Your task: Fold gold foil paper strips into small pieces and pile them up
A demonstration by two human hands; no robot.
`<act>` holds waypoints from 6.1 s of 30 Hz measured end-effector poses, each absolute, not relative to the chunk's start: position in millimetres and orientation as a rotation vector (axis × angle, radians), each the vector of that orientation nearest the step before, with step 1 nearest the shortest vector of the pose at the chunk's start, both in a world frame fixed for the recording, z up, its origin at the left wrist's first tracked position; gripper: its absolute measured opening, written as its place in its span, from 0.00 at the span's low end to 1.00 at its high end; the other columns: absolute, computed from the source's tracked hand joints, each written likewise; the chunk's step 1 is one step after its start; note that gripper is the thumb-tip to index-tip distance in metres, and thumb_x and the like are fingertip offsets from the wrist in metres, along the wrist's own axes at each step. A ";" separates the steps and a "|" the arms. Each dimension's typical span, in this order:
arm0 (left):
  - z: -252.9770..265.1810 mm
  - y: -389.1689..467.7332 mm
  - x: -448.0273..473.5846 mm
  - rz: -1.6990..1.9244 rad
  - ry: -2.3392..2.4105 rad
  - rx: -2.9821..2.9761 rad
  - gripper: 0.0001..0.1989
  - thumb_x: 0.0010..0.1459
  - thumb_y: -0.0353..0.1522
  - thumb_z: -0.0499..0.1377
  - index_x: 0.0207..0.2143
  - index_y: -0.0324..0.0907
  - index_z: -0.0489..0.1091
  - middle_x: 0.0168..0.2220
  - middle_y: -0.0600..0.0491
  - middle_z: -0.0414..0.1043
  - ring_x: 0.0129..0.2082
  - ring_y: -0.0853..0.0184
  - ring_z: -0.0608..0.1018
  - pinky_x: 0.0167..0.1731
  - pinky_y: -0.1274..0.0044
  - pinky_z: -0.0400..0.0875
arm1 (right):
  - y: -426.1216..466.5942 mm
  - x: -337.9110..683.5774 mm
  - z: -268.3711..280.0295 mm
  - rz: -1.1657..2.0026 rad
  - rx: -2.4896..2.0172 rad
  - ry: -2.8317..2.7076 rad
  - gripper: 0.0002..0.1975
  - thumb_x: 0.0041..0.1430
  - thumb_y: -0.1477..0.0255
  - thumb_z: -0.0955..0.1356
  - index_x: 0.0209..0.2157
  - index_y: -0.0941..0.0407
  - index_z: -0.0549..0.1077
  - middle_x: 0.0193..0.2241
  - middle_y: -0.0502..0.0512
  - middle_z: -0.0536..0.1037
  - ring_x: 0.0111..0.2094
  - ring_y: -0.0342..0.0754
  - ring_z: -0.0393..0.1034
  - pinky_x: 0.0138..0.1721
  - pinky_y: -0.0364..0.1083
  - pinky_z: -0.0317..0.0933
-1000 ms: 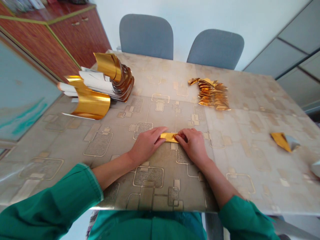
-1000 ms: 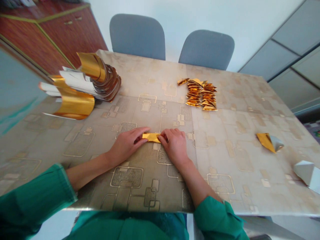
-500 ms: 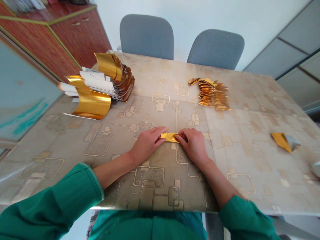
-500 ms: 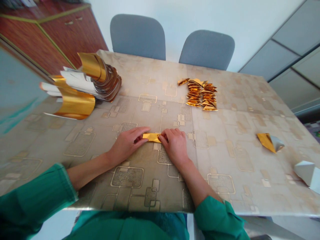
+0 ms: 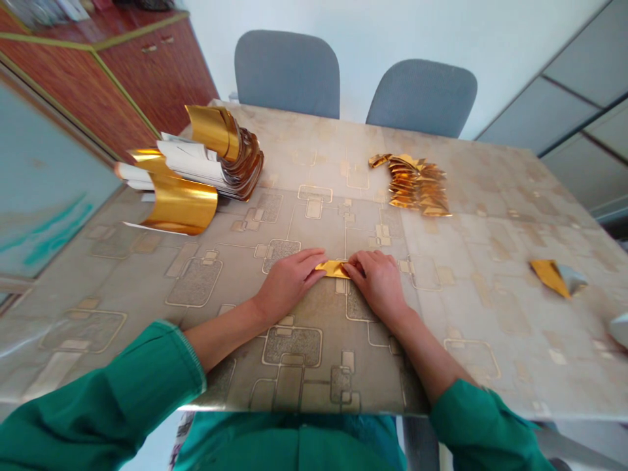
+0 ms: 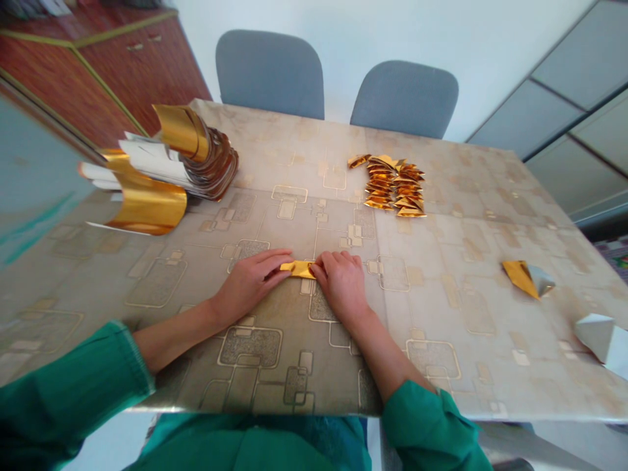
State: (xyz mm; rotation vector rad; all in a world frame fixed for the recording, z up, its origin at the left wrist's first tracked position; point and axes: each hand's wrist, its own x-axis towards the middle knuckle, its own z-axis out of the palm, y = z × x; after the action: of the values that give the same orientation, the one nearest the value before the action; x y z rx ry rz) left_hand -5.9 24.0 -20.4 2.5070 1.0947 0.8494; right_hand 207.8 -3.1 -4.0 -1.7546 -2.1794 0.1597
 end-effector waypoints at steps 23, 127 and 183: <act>-20.0 -18.1 -4.5 0.305 0.913 2.920 0.37 0.66 0.48 0.54 0.66 0.32 0.54 0.69 0.38 0.52 0.69 0.52 0.57 0.66 0.61 0.49 | -2.6 204.4 -1.3 0.050 -1.816 -2.241 0.08 0.65 0.69 0.67 0.31 0.55 0.71 0.28 0.53 0.78 0.33 0.50 0.69 0.34 0.47 0.49; -3.6 13.4 -8.9 0.707 0.960 2.707 0.06 0.66 0.25 0.53 0.42 0.41 0.69 0.52 0.48 0.72 0.51 0.61 0.73 0.53 0.65 0.69 | -13.2 221.7 4.1 0.373 -1.379 -2.133 0.05 0.57 0.78 0.71 0.33 0.54 0.75 0.34 0.52 0.76 0.39 0.48 0.67 0.40 0.46 0.60; 3.7 1.7 -14.2 0.803 0.856 2.971 0.11 0.62 0.40 0.62 0.42 0.43 0.70 0.49 0.48 0.72 0.46 0.58 0.73 0.47 0.66 0.65 | -9.1 214.7 -10.6 0.354 -1.549 -2.096 0.06 0.59 0.74 0.69 0.39 0.53 0.71 0.32 0.52 0.75 0.37 0.51 0.69 0.38 0.48 0.58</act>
State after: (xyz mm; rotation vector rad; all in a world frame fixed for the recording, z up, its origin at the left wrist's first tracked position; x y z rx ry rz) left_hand -14.2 1.7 3.7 2.9712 0.8556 0.8030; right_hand 214.7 -9.1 -10.6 -1.5487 -2.0965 0.3542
